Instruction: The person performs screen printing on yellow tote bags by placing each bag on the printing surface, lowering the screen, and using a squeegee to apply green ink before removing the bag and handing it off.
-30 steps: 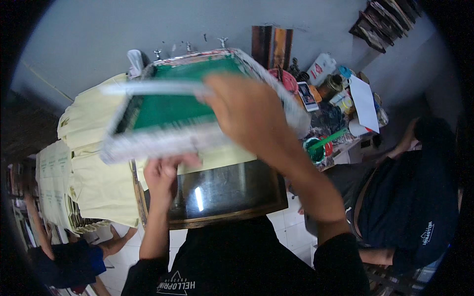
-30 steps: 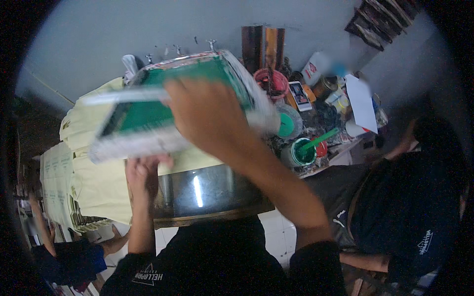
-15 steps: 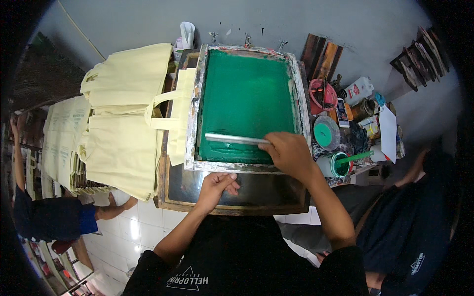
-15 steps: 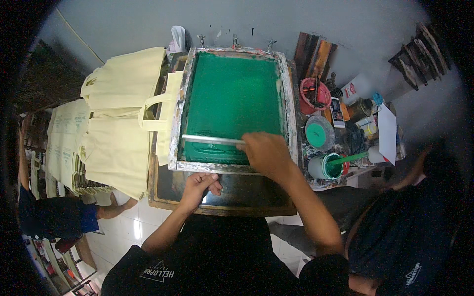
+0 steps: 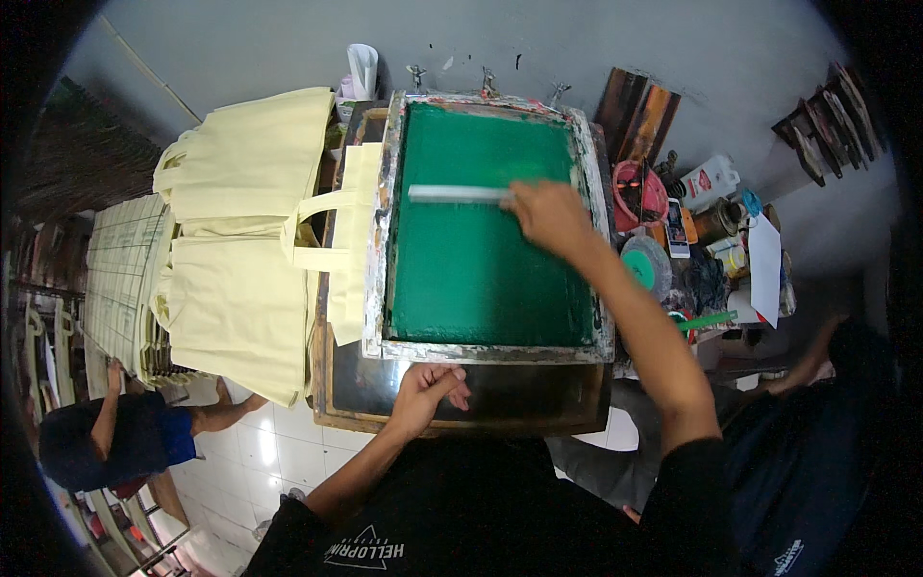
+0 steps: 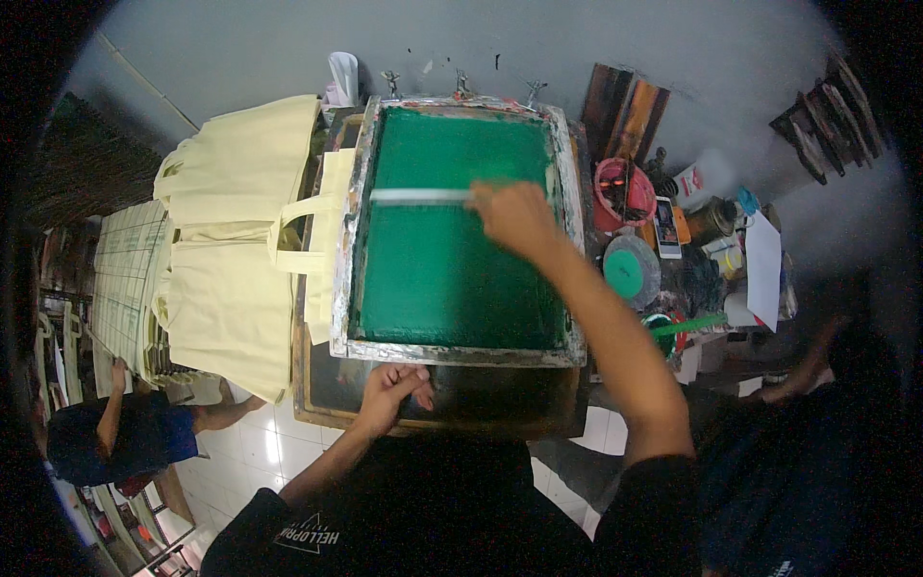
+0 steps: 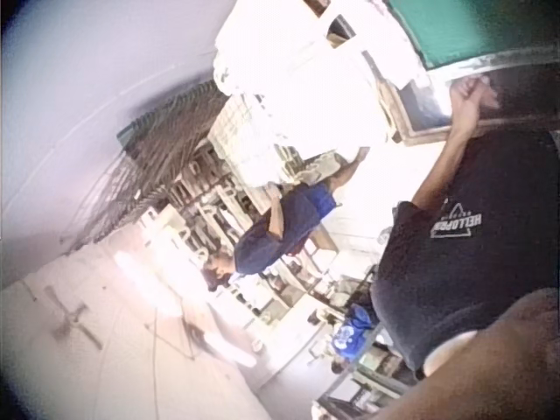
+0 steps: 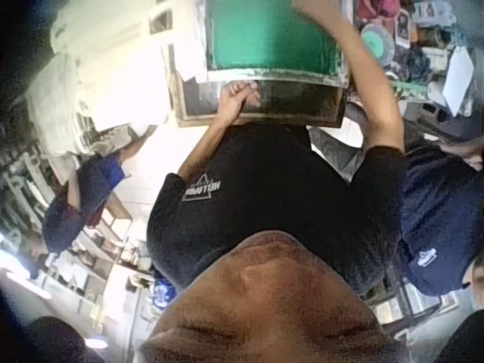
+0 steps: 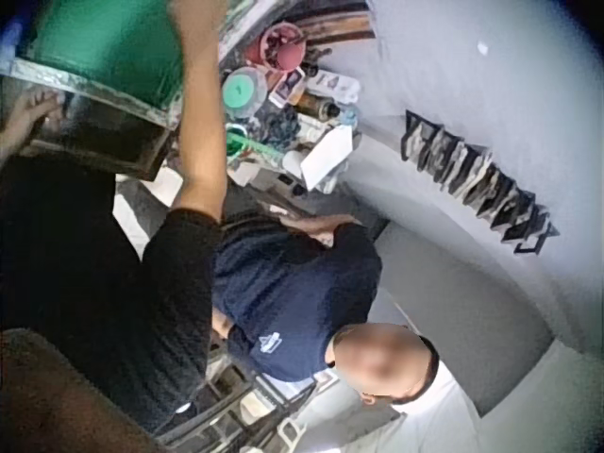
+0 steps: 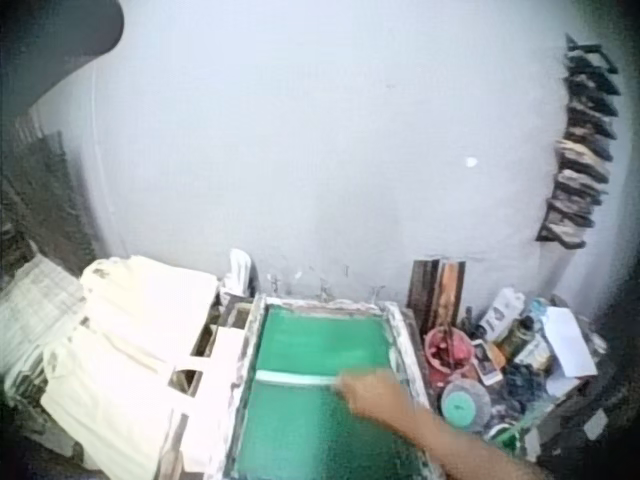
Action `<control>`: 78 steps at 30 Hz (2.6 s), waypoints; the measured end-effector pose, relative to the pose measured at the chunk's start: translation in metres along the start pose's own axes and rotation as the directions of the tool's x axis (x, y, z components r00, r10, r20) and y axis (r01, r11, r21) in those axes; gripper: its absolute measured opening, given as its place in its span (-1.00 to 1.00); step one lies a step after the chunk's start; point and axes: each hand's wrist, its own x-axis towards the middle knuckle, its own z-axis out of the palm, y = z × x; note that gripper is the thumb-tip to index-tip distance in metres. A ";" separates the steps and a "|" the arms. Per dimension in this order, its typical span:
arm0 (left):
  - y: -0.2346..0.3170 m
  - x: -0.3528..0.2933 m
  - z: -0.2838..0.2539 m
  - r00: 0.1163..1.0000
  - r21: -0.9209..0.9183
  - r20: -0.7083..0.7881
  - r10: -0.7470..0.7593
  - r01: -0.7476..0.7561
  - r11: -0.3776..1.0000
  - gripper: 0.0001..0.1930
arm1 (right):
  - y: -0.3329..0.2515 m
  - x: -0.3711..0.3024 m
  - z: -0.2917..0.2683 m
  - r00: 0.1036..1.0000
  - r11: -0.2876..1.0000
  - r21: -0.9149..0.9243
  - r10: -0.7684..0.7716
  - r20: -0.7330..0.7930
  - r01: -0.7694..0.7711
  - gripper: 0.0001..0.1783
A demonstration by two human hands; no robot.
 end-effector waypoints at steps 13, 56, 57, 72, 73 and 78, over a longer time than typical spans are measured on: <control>0.122 0.045 -0.004 0.965 0.264 0.193 0.178 -0.226 0.938 -0.65 | 0.060 0.115 -0.006 0.976 0.972 -0.097 0.211 -0.062 -0.216 -0.33; 0.059 -0.012 -0.048 0.593 0.946 0.267 0.760 -0.310 -0.090 0.21 | -0.116 -0.157 -0.027 0.918 0.980 0.198 0.105 -0.381 -0.030 -0.73; 0.066 -0.012 -0.049 0.489 0.917 0.339 0.804 -0.364 -0.165 0.21 | -0.114 -0.152 -0.039 0.901 0.987 0.161 0.086 -0.425 -0.018 -0.72; 0.173 0.051 -0.083 0.822 0.998 0.016 0.569 0.022 -0.059 -0.26 | -0.058 0.038 -0.268 0.806 0.988 -0.110 0.022 -0.592 -0.108 -0.61; 0.167 0.056 -0.090 0.831 0.994 0.017 0.556 0.046 -0.099 -0.27 | -0.053 0.048 -0.273 0.789 0.985 -0.133 0.007 -0.615 -0.112 -0.59; 0.157 0.083 -0.116 0.910 0.975 -0.160 0.383 0.207 -0.085 -0.45 | -0.031 0.083 -0.289 0.739 0.980 -0.157 -0.016 -0.674 -0.123 -0.53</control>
